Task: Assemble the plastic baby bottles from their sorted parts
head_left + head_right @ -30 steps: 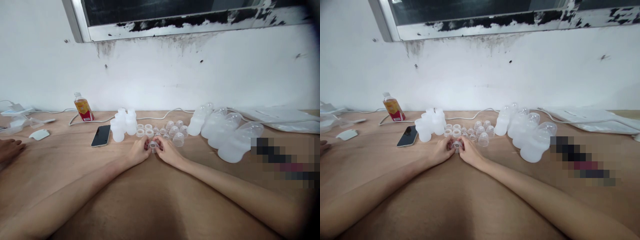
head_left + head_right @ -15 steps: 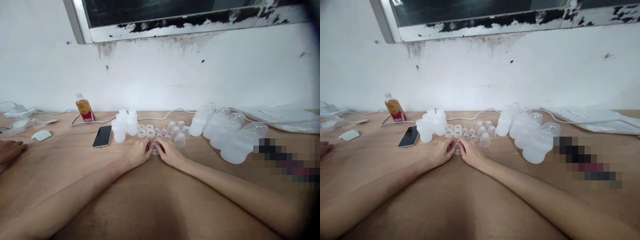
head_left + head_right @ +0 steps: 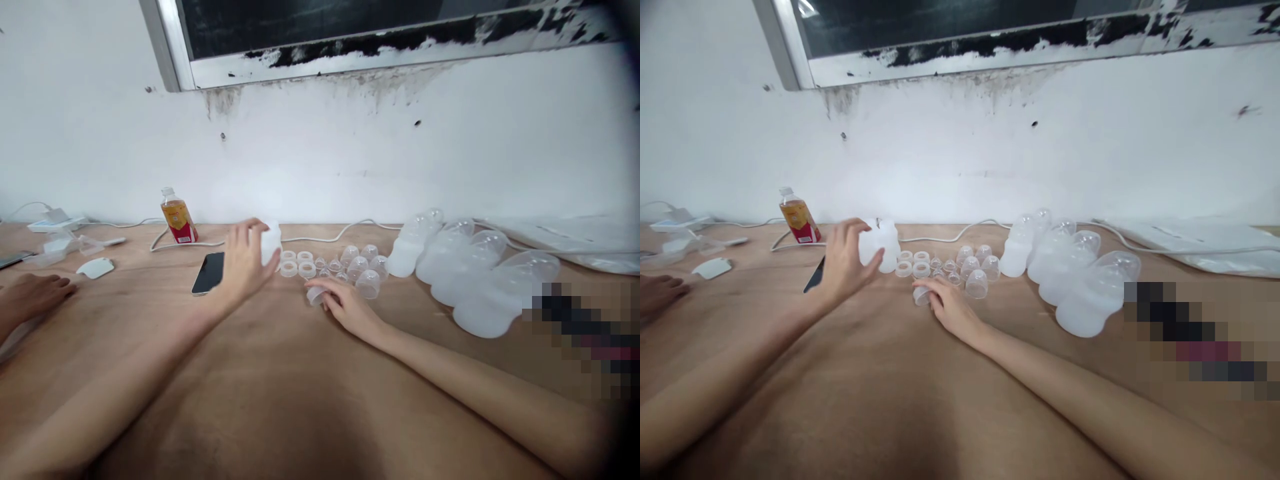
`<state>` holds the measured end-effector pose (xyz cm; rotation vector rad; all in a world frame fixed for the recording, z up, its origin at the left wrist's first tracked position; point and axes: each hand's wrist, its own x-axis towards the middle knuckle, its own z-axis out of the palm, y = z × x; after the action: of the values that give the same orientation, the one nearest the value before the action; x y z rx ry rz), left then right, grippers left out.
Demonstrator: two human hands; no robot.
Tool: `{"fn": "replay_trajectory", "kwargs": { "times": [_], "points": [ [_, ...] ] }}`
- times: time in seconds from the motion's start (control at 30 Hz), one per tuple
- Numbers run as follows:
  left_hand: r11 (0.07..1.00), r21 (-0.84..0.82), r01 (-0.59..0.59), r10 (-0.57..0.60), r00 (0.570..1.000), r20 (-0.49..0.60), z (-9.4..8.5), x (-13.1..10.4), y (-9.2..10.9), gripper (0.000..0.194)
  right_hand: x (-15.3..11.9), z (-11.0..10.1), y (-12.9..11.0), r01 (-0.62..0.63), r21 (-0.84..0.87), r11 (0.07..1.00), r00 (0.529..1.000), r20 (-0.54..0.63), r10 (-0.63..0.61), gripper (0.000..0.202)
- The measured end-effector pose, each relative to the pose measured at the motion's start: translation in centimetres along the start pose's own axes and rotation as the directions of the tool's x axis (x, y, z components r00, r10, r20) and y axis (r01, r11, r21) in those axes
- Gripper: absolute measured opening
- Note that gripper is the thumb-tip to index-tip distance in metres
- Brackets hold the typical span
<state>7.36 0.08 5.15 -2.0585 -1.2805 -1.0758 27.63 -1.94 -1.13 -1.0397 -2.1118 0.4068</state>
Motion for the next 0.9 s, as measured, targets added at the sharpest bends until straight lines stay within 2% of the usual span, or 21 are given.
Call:
{"fn": "replay_trajectory", "kwargs": {
  "times": [0.07,0.17,0.27,0.3,0.37,0.47,0.57,0.63,0.77,0.9],
  "points": [
    [0.987,0.057,0.151,-0.154,0.986,0.065,-0.5,1.1,-1.9,0.045,0.0,0.0,0.0,-0.051,0.025,0.998,0.999,-0.005,0.051,0.031],
    [0.935,0.158,0.316,-0.348,0.9,0.263,-1.0,1.7,-3.8,0.06,-0.1,0.0,-0.2,-0.087,0.044,0.995,0.996,-0.017,0.088,0.029],
    [0.917,0.238,0.32,-0.397,0.789,0.469,-1.2,1.8,-4.8,0.055,-0.1,-0.1,-0.4,-0.081,0.051,0.995,0.996,-0.028,0.082,0.028],
    [0.919,0.249,0.307,-0.394,0.763,0.512,-1.3,1.8,-4.9,0.05,-0.1,-0.1,-0.5,-0.077,0.052,0.996,0.996,-0.031,0.079,0.028],
    [0.926,0.248,0.283,-0.376,0.74,0.558,-1.6,2.0,-4.9,0.04,-0.1,-0.2,-0.6,-0.071,0.055,0.996,0.997,-0.034,0.073,0.027],
    [0.954,0.153,0.258,-0.296,0.733,0.612,-2.1,2.4,-4.1,0.034,-0.1,-0.4,-0.7,-0.105,0.065,0.992,0.994,-0.019,0.106,0.027],
    [0.954,-0.043,0.296,-0.203,0.746,0.634,-1.6,1.8,-2.2,0.038,0.1,-0.5,-0.8,-0.193,0.085,0.977,0.981,-0.005,0.194,0.028],
    [0.906,-0.233,0.354,-0.151,0.783,0.603,-0.4,0.6,-0.6,0.041,0.2,-0.5,-0.8,-0.236,0.123,0.964,0.971,-0.003,0.238,0.029],
    [0.719,-0.568,0.401,-0.084,0.861,0.502,2.5,-2.7,1.7,0.037,0.3,-0.5,-0.8,-0.272,0.172,0.947,0.961,-0.009,0.278,0.028],
    [0.645,-0.651,0.4,0.063,0.821,0.568,3.8,-4.3,2.0,0.041,0.2,-0.4,-0.6,-0.27,0.185,0.945,0.962,0.002,0.274,0.029]
  ]
}}
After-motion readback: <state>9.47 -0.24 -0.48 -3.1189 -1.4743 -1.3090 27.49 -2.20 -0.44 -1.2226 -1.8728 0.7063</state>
